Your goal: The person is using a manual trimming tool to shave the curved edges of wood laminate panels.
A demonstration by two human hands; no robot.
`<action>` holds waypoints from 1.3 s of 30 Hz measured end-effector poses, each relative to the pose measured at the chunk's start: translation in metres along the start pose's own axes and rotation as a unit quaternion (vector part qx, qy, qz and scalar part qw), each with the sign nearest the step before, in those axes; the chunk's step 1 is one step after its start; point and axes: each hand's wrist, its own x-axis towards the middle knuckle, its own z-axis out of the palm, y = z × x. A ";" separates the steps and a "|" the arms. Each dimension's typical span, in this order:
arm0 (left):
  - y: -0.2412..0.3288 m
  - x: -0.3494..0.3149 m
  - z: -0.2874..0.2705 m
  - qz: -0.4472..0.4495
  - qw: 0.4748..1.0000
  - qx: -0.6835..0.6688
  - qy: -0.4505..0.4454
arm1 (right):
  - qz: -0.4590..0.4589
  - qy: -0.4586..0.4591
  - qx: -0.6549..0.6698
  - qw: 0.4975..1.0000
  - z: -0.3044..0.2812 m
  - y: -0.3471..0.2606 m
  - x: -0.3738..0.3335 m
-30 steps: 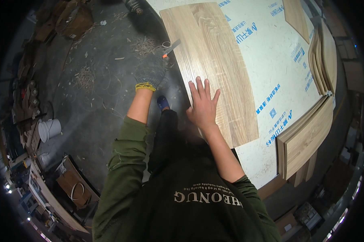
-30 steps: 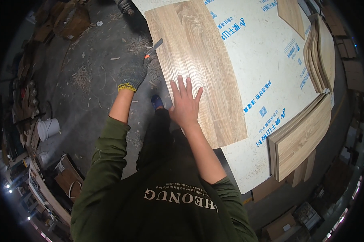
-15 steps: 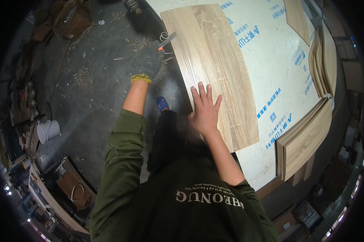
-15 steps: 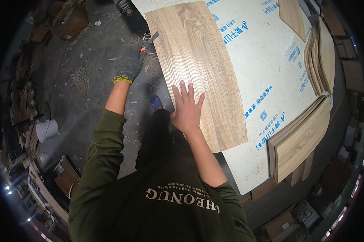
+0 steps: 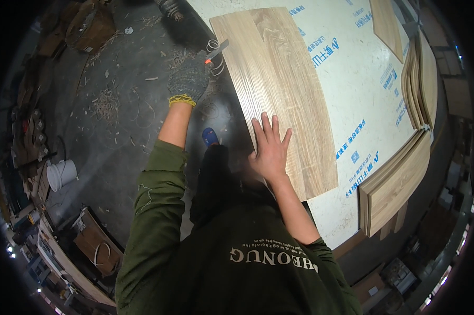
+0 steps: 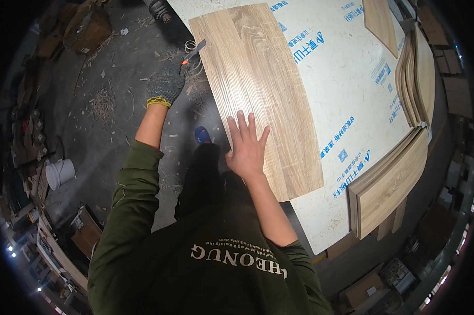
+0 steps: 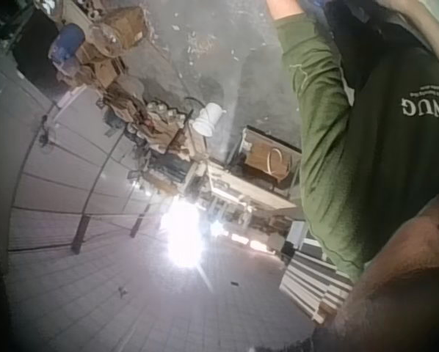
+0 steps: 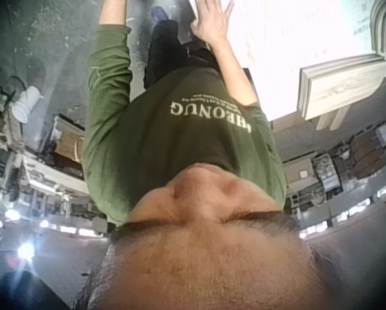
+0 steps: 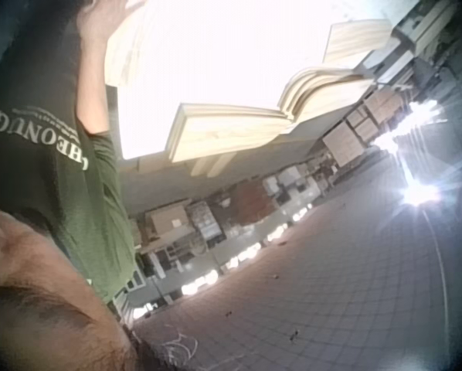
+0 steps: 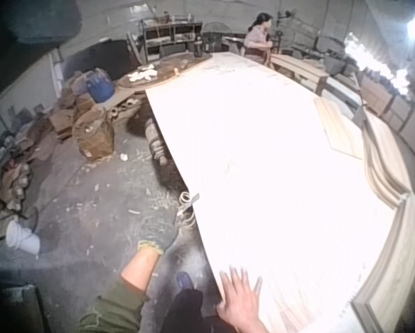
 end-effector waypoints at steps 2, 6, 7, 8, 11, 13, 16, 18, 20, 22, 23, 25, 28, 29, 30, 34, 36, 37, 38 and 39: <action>-0.005 0.003 0.003 0.022 0.999 0.017 0.037 | 0.000 -0.004 -0.013 1.000 0.000 -0.001 0.000; -0.010 0.010 0.006 0.035 0.998 0.011 0.044 | 0.001 -0.006 -0.011 1.000 0.000 -0.001 0.001; -0.011 0.011 0.007 0.038 0.998 0.008 0.044 | 0.001 -0.008 -0.010 1.000 0.000 -0.001 0.001; -0.012 0.012 0.007 0.040 0.998 0.005 0.043 | 0.002 -0.008 -0.010 1.000 0.000 -0.001 0.001; -0.014 0.017 0.008 0.036 0.998 0.004 0.055 | 0.002 -0.007 -0.013 1.000 0.000 -0.001 0.001; -0.015 0.025 0.005 0.025 0.999 0.010 0.035 | 0.002 -0.001 0.010 1.000 0.001 0.000 0.001; -0.015 0.036 -0.003 -0.002 0.999 0.029 -0.019 | 0.009 -0.012 0.016 1.000 -0.002 -0.003 0.001; -0.017 0.041 -0.003 -0.018 0.998 0.041 -0.053 | 0.009 -0.011 0.016 1.000 -0.001 -0.002 0.001; -0.019 0.044 0.000 -0.019 0.995 0.082 -0.055 | 0.011 -0.011 0.016 1.000 -0.001 -0.002 0.001; -0.021 0.047 -0.001 -0.017 0.996 0.076 -0.054 | 0.005 -0.010 -0.007 1.000 -0.001 -0.002 0.002; -0.021 0.049 -0.003 -0.015 0.996 0.070 -0.052 | 0.006 -0.010 -0.007 1.000 -0.002 -0.002 0.002; -0.019 0.049 -0.005 -0.016 0.996 0.067 -0.053 | 0.009 -0.013 -0.004 1.000 -0.003 -0.003 0.002; -0.019 0.052 -0.008 -0.019 0.996 0.063 -0.061 | 0.007 -0.007 -0.005 1.000 -0.001 -0.002 0.002; -0.020 0.053 -0.008 -0.021 0.996 0.061 -0.067 | 0.007 -0.007 -0.006 1.000 -0.001 -0.002 0.002; -0.023 0.054 -0.004 -0.021 0.996 0.061 -0.068 | 0.008 -0.007 -0.006 1.000 -0.001 -0.002 0.002; -0.030 0.066 0.000 -0.015 0.999 0.042 -0.008 | 0.009 -0.007 -0.002 1.000 -0.002 -0.003 0.002; -0.029 0.075 0.002 -0.026 0.998 0.045 -0.027 | 0.015 -0.009 -0.004 1.000 -0.002 -0.002 0.001; -0.033 0.079 0.005 -0.019 0.999 0.044 -0.012 | 0.017 -0.012 -0.004 1.000 -0.002 -0.002 0.002; -0.039 0.084 0.006 -0.012 0.999 0.042 0.004 | 0.017 -0.011 -0.005 1.000 -0.002 -0.002 0.002; -0.044 0.092 0.007 -0.011 0.999 0.041 0.004 | 0.018 -0.014 -0.005 1.000 -0.003 -0.002 0.003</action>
